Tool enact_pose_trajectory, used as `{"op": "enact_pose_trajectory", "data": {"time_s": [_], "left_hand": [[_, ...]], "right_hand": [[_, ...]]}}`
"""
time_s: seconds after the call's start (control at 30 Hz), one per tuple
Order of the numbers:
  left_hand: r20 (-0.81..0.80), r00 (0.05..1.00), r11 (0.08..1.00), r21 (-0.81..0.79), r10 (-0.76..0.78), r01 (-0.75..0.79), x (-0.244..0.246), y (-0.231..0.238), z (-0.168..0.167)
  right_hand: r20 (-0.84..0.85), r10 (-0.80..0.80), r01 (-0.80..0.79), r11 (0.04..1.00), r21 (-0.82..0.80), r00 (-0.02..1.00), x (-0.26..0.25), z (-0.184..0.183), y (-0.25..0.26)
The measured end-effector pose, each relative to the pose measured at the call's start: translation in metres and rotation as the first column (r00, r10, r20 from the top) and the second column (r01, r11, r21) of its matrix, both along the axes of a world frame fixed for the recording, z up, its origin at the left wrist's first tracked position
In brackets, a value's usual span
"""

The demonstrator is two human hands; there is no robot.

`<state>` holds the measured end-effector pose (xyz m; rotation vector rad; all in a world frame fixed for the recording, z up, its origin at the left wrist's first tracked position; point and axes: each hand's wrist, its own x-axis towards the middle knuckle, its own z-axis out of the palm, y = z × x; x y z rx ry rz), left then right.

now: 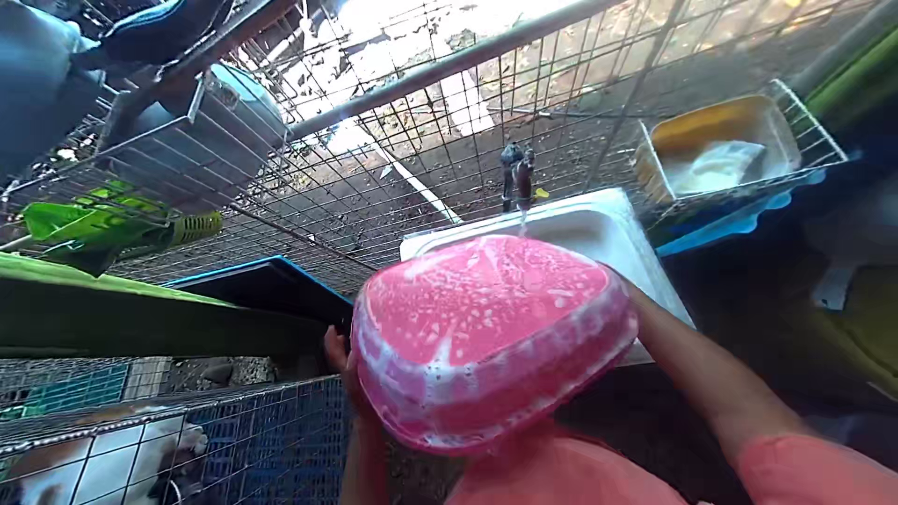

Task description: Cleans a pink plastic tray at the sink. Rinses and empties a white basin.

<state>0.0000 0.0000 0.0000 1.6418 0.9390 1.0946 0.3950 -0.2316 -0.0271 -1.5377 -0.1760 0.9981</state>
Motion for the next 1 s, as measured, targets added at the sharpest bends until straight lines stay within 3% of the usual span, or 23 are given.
{"op": "enact_pose_trajectory", "data": {"time_s": [0.07,0.1,0.13,0.23,0.4,0.47,0.5,0.57,0.6,0.67,0.77,0.83,0.93,1.0], "left_hand": [[0.14,0.99,0.901,-0.429,-0.004,0.064,0.036,0.016,-0.014],[0.143,0.989,0.835,-0.548,0.03,0.054,0.05,0.025,-0.026],[0.148,0.989,0.767,-0.631,-0.028,0.117,0.06,0.036,-0.04],[0.159,0.959,0.558,-0.785,-0.236,0.268,0.087,0.069,-0.089],[-0.101,0.936,0.488,-0.869,-0.337,0.082,0.138,0.077,-0.146],[-0.182,0.962,0.588,-0.808,-0.205,-0.028,0.157,0.067,-0.149],[-0.222,0.963,0.692,-0.72,-0.154,-0.055,0.165,0.061,-0.145],[-0.361,0.903,0.923,-0.374,-0.233,0.088,0.181,0.045,-0.126],[-0.464,0.834,0.954,-0.173,-0.298,0.244,0.191,0.029,-0.111],[-0.611,0.658,0.811,0.043,-0.441,0.583,0.221,-0.019,-0.082],[-0.718,0.37,0.484,0.054,-0.589,0.873,0.283,-0.078,-0.059],[-0.732,0.372,0.417,0.131,-0.572,0.899,0.322,-0.082,-0.064],[-0.744,0.491,0.479,0.262,-0.453,0.838,0.359,-0.049,-0.08],[-0.77,0.505,0.527,0.263,-0.39,0.808,0.358,-0.022,-0.084]], "right_hand": [[-0.124,-0.052,0.062,0.995,0.078,0.991,0.037,-0.045,-0.003],[-0.133,-0.068,0.083,0.991,0.109,0.989,0.052,-0.059,-0.011],[-0.111,-0.1,0.113,0.987,0.117,0.989,0.061,-0.066,-0.019],[-0.047,-0.234,0.238,0.968,0.078,0.971,0.073,-0.069,-0.041],[0.049,-0.445,0.447,0.892,-0.058,0.894,0.067,-0.063,-0.063],[0.146,-0.436,0.453,0.884,-0.117,0.888,0.064,-0.065,-0.068],[0.188,-0.423,0.449,0.884,-0.132,0.887,0.063,-0.065,-0.07],[0.253,-0.405,0.45,0.879,-0.159,0.879,0.061,-0.06,-0.069],[0.278,-0.402,0.456,0.874,-0.168,0.872,0.059,-0.057,-0.068],[0.306,-0.39,0.455,0.873,-0.179,0.869,0.056,-0.054,-0.066],[0.309,-0.405,0.468,0.868,-0.164,0.86,0.047,-0.056,-0.062],[0.308,-0.422,0.486,0.858,-0.168,0.852,0.041,-0.055,-0.059],[0.293,-0.466,0.518,0.845,-0.133,0.835,0.038,-0.059,-0.062],[0.286,-0.489,0.531,0.842,-0.09,0.824,0.039,-0.062,-0.067]]}}
